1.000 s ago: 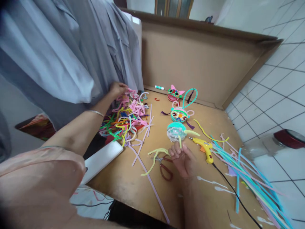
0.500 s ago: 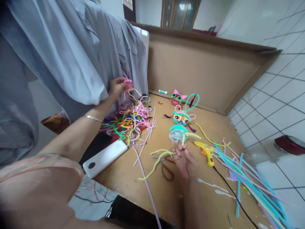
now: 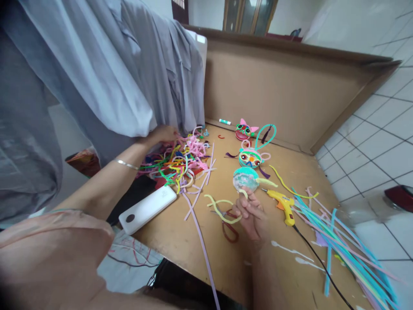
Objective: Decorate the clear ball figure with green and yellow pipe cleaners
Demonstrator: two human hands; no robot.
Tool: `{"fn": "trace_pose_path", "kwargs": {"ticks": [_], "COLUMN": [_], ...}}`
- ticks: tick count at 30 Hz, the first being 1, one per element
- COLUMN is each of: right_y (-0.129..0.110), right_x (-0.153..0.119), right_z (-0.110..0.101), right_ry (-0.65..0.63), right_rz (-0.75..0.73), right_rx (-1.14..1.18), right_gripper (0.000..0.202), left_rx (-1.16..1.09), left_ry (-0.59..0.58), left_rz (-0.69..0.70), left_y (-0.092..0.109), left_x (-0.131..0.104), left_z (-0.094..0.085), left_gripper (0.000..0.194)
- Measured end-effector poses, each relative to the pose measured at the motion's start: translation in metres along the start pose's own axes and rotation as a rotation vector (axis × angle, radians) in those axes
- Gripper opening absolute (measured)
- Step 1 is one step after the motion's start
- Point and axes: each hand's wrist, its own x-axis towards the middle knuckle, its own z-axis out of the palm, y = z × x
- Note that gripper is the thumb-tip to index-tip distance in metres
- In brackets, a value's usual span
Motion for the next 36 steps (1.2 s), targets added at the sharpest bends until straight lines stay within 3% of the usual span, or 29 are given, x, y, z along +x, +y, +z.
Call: {"fn": "trace_pose_path", "kwargs": {"ticks": [2, 5, 8, 10, 13, 16, 18, 25, 28, 31, 33, 36], "right_y": [0.001, 0.002, 0.002, 0.001, -0.001, -0.001, -0.001, 0.002, 0.004, 0.005, 0.006, 0.007], "right_x": [0.0, 0.0, 0.0, 0.0, 0.0, -0.001, -0.001, -0.002, 0.001, 0.003, 0.005, 0.009], "right_z": [0.0, 0.0, 0.002, 0.002, 0.001, 0.001, 0.001, -0.002, -0.005, -0.004, 0.001, 0.018], "right_ry": [-0.01, 0.017, 0.024, 0.01, -0.008, -0.012, -0.011, -0.029, -0.032, -0.046, -0.058, -0.066], "right_rz": [0.02, 0.02, 0.007, 0.004, 0.011, 0.01, 0.006, 0.027, 0.038, 0.038, 0.04, 0.072], "right_rx": [-0.039, -0.069, -0.074, -0.063, -0.043, -0.037, -0.036, -0.063, -0.097, -0.107, -0.116, -0.155], "right_gripper": [0.03, 0.028, 0.024, 0.022, 0.02, 0.017, 0.018, 0.018, 0.017, 0.024, 0.026, 0.025], "left_rx": [0.083, 0.216, 0.255, 0.269, 0.304, 0.372, 0.415, 0.355, 0.182, -0.175, -0.415, -0.592], "left_ry": [0.061, 0.216, 0.03, -0.073, -0.04, -0.121, -0.159, -0.119, -0.041, 0.273, 0.398, 0.213], "left_rz": [-0.069, -0.052, 0.077, 0.068, -0.022, -0.079, -0.081, -0.073, -0.023, 0.105, 0.171, 0.27], "left_y": [0.006, 0.019, 0.025, 0.024, 0.02, 0.015, 0.012, -0.001, -0.003, 0.004, 0.014, 0.04], "left_x": [-0.001, 0.003, 0.008, 0.008, 0.006, 0.001, -0.002, -0.005, 0.006, 0.019, 0.021, 0.007], "left_z": [0.0, -0.004, -0.001, 0.004, 0.013, 0.018, 0.022, 0.04, 0.035, 0.021, 0.011, 0.002], "left_gripper": [0.005, 0.032, 0.037, 0.035, 0.034, 0.028, 0.032, 0.032, 0.018, 0.012, 0.014, 0.018]}}
